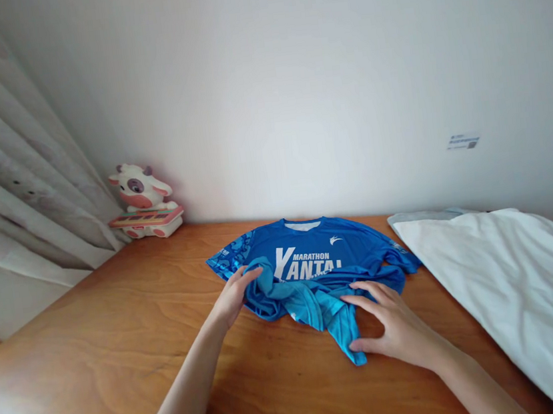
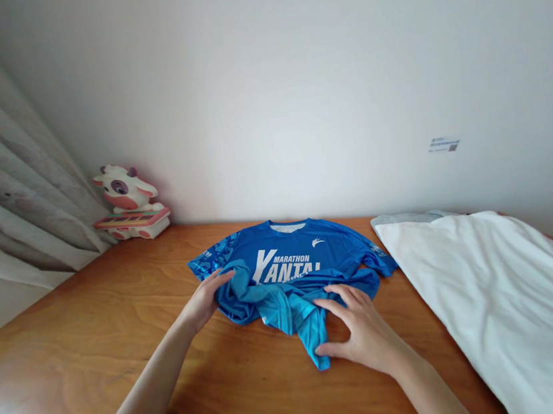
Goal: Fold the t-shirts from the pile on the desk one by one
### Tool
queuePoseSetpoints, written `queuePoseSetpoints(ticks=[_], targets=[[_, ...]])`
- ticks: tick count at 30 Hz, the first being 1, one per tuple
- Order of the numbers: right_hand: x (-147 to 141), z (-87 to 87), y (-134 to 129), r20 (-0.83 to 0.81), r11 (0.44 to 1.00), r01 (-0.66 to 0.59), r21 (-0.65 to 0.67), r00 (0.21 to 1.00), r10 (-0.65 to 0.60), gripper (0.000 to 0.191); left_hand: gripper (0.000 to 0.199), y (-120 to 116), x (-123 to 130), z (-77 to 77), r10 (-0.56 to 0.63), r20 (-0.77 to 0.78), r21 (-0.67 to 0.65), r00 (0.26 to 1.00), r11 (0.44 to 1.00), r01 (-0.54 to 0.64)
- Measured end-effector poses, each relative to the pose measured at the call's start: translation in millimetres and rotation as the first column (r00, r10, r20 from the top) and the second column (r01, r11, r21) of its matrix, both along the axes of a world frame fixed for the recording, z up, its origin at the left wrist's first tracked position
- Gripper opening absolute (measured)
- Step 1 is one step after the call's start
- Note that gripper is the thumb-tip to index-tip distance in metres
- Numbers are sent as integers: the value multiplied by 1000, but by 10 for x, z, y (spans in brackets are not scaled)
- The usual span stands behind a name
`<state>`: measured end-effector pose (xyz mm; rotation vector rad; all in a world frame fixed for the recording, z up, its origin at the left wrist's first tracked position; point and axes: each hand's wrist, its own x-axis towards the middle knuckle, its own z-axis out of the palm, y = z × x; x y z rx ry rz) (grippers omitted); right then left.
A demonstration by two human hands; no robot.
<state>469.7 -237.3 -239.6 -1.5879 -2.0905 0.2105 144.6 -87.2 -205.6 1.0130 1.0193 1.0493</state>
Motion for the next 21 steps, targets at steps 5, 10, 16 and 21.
queuePoseSetpoints(ticks=[5,10,16,21], targets=[[-96,-34,59,-240,999,31,24,970,-25,26,40,-117,45,76,-162,-226,155,961,967,200],[117,127,32,-617,971,203,-127,751,-237,44,42,-171,-23,252,-142,-18,192,990,971,143],[544,263,-141,-815,889,-81,-450,445,-372,52,33,-205,-449,395,-561,-88,5,823,826,563],[758,217,-421,-746,709,-328,-625,517,-419,47,48,-150,-706,407,-762,-283,-43,582,617,786]])
